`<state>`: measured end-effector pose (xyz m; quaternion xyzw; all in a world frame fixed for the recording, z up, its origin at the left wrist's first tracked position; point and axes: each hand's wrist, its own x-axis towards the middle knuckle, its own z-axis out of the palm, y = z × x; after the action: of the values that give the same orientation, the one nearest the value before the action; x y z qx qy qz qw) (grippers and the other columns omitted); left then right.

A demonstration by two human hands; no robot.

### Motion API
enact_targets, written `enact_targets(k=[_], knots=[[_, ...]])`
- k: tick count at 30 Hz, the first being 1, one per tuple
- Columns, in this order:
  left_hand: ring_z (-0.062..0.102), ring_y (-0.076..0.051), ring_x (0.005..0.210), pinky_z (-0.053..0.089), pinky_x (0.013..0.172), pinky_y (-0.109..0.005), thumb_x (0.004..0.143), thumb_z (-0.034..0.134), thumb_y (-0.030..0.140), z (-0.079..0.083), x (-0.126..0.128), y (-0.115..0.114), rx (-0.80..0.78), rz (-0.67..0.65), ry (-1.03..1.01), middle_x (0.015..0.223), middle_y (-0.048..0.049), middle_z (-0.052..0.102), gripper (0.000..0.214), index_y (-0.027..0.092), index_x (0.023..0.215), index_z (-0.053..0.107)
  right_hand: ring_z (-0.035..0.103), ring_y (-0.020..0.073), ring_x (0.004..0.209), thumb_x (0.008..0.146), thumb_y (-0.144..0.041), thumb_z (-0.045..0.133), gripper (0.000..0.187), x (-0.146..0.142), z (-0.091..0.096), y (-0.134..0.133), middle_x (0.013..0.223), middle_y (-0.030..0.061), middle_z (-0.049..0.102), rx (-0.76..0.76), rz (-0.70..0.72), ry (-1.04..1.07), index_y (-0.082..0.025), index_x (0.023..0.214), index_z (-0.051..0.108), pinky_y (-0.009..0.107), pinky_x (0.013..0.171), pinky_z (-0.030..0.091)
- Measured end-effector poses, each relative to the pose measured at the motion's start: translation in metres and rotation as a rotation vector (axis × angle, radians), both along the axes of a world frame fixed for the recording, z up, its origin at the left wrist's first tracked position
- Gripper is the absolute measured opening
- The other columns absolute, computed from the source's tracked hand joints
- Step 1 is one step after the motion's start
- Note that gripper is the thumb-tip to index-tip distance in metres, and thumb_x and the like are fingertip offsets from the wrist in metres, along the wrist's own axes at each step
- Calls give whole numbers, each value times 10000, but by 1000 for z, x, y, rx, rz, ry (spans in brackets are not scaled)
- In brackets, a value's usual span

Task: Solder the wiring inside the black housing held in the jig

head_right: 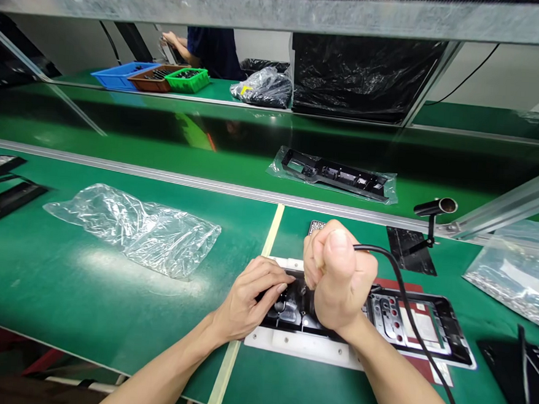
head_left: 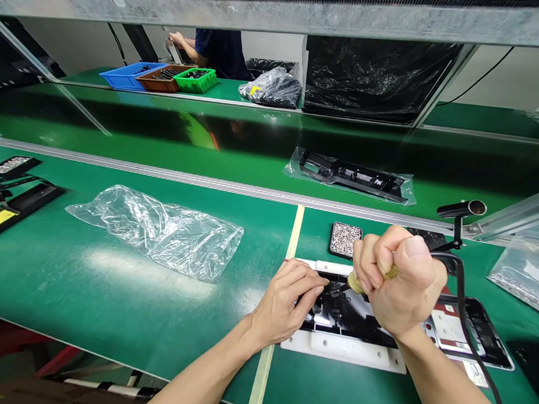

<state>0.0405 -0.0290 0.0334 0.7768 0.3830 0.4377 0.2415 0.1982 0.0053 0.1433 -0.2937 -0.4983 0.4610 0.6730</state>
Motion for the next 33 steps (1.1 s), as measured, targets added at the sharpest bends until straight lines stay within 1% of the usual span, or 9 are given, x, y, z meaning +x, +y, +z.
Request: enact_targets(k=[13,19,23,33], knots=[[601,-134,1031,469,948,-318,1003,587,130,-1,-1,0,-6,1,5,1072,-25,724,222,203,1172,712,317,76,378,985,-368,591,470,0,-1,-1,457,-43,331,5,-6,-5,-191,584,421,224,375,223],[600,-134,1030,467,943,-316,1000,590,125,0,0,-1,5,3,3,1070,-24,725,225,202,1171,714,312,76,382,999,-400,585,491,0,-2,0,463,-42,336,5,1,-3,-193,583,425,229,375,223],[603,-137,1021,468,934,-318,1000,587,123,0,0,0,11,6,4,1066,-29,727,222,199,1165,714,304,74,381,990,-390,596,479,0,-2,-1,462,-46,336,9,1,8,-194,585,433,223,373,213],[597,-129,1033,461,952,-322,1004,587,132,0,0,-1,-17,0,4,1075,-14,723,231,209,1179,716,304,77,381,1001,-368,553,464,1,-1,0,453,-40,333,3,7,-4,-192,591,427,220,375,226]])
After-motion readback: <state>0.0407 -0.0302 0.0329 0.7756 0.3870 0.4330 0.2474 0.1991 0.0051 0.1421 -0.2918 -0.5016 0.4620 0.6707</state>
